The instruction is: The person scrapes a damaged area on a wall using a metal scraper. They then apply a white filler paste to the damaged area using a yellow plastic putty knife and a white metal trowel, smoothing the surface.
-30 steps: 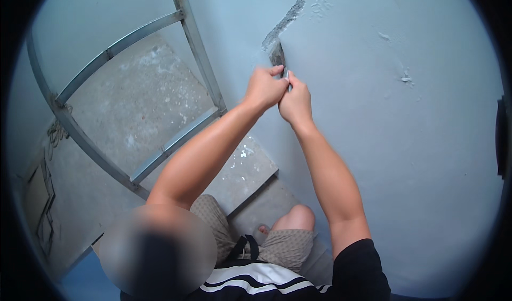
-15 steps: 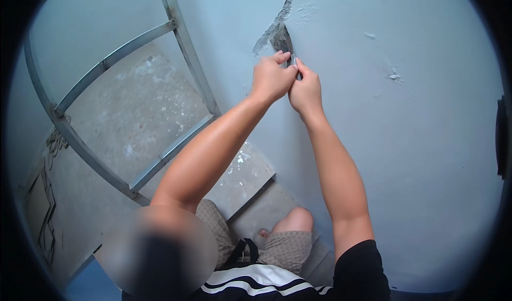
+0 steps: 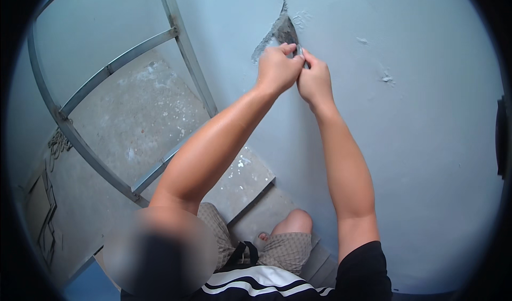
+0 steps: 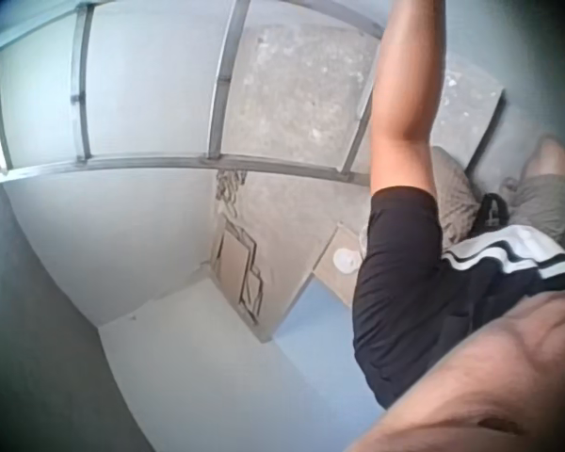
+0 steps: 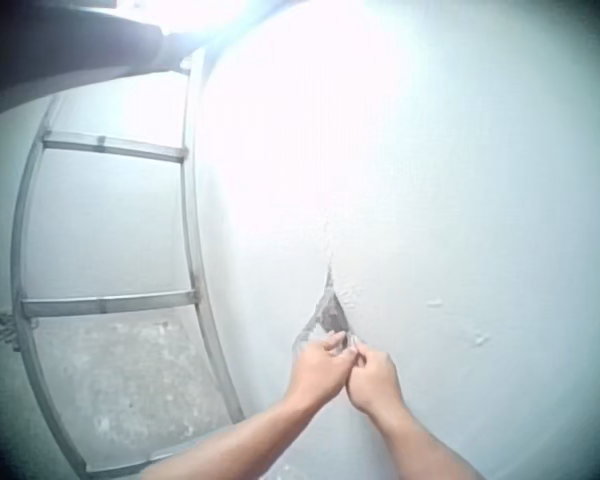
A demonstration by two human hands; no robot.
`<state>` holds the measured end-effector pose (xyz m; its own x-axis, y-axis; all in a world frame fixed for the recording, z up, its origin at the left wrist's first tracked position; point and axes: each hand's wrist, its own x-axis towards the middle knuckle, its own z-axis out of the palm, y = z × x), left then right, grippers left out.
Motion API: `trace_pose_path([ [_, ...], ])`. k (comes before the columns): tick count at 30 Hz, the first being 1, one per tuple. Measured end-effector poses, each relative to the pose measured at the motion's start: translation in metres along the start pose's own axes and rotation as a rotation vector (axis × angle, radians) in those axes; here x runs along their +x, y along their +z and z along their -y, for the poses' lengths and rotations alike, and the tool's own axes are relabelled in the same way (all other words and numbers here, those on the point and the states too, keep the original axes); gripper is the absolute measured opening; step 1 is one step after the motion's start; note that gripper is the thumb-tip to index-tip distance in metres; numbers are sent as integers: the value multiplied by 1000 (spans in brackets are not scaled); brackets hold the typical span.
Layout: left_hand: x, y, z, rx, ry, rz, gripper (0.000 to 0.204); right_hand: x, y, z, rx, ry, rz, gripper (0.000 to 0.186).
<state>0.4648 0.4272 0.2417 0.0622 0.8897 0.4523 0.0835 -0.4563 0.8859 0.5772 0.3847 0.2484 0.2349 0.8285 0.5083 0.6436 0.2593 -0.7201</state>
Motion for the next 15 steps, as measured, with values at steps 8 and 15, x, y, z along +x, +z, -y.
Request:
trace_pose_path([
  [8, -1, -3, -30, -124, -93, 97, 54, 15, -28, 26, -92, 33, 55, 48],
  [15, 14, 9, -30, -131, 23, -2, 49, 41, -46, 48, -113, 115, 121, 43],
])
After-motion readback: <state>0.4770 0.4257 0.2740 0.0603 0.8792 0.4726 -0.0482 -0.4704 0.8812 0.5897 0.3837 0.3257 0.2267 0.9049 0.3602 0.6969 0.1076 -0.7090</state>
